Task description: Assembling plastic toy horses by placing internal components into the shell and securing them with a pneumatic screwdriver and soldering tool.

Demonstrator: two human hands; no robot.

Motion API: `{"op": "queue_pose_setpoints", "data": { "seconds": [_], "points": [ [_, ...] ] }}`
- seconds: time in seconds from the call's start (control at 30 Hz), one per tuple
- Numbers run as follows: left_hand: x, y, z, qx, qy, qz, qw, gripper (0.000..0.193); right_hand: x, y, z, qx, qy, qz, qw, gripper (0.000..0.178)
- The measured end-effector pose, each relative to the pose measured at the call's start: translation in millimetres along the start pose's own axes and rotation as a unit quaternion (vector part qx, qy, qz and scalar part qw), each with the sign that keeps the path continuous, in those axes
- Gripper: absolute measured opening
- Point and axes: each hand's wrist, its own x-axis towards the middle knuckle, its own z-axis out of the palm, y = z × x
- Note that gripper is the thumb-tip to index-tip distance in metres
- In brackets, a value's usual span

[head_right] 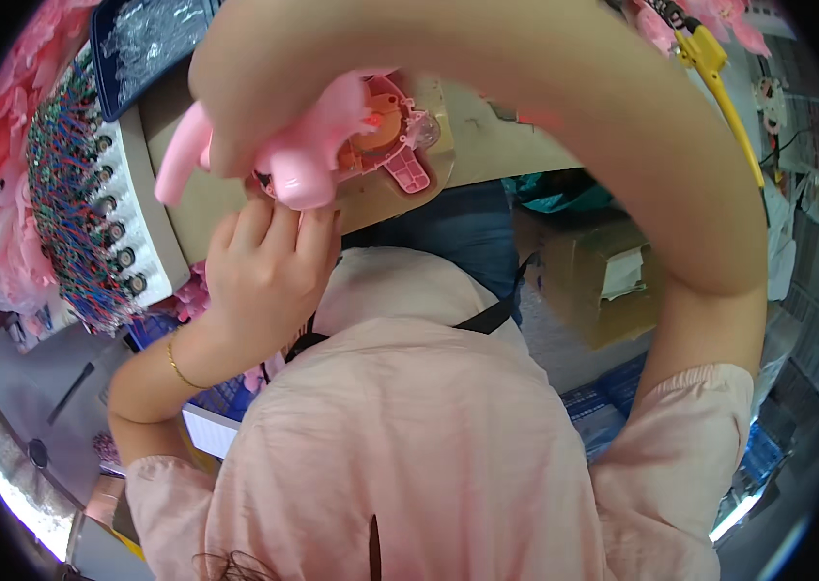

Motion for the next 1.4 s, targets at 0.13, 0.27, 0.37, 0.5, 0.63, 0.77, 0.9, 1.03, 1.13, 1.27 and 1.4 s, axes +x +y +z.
{"op": "queue_pose_setpoints", "data": {
  "seconds": [0.13, 0.27, 0.37, 0.5, 0.63, 0.77, 0.9, 1.03, 1.13, 1.27, 1.4],
  "points": [
    [-5, -3, 8, -0.042, 0.033, -0.012, 0.999, 0.029, 4, 7, 24, -0.097, 0.157, -0.135, 0.973, 0.025],
    [1, 5, 6, -0.004, 0.052, -0.024, 0.998, 0.033, -51, 42, 76, -0.151, 0.36, -0.089, 0.916, 0.026],
    [5, 8, 6, 0.054, 0.066, -0.011, 0.996, 0.043, -51, 51, 113, -0.153, 0.38, -0.055, 0.911, 0.016],
    [10, 12, 0, 0.099, 0.028, -0.013, 0.995, 0.046, -36, 58, 128, -0.167, 0.422, -0.044, 0.89, 0.017],
    [14, 13, -5, 0.111, 0.013, -0.014, 0.994, 0.048, -31, 59, 132, -0.191, 0.443, -0.054, 0.874, 0.015],
    [15, 17, -10, 0.119, -0.024, -0.022, 0.992, 0.05, -45, 66, 113, -0.09, 0.377, -0.082, 0.918, 0.011],
    [14, 17, -13, 0.123, -0.049, 0.0, 0.991, 0.052, -50, 45, 59, 0.079, 0.431, -0.033, 0.898, 0.018],
    [12, 16, -14, 0.132, -0.07, 0.0, 0.989, 0.052, -2, 39, 40, 0.193, 0.165, -0.164, 0.953, 0.022],
    [18, 17, -11, 0.149, -0.03, 0.05, 0.987, 0.051, -6, 38, 38, 0.446, -0.01, -0.009, 0.895, 0.02],
    [15, 21, -14, 0.108, -0.074, 0.009, 0.991, 0.052, 0, 5, 23, 0.162, 0.027, 0.04, 0.986, 0.023],
    [3, 22, -5, 0.083, -0.056, -0.013, 0.995, 0.046, 16, -13, 27, -0.056, 0.08, 0.012, 0.995, 0.036]
  ]
}}
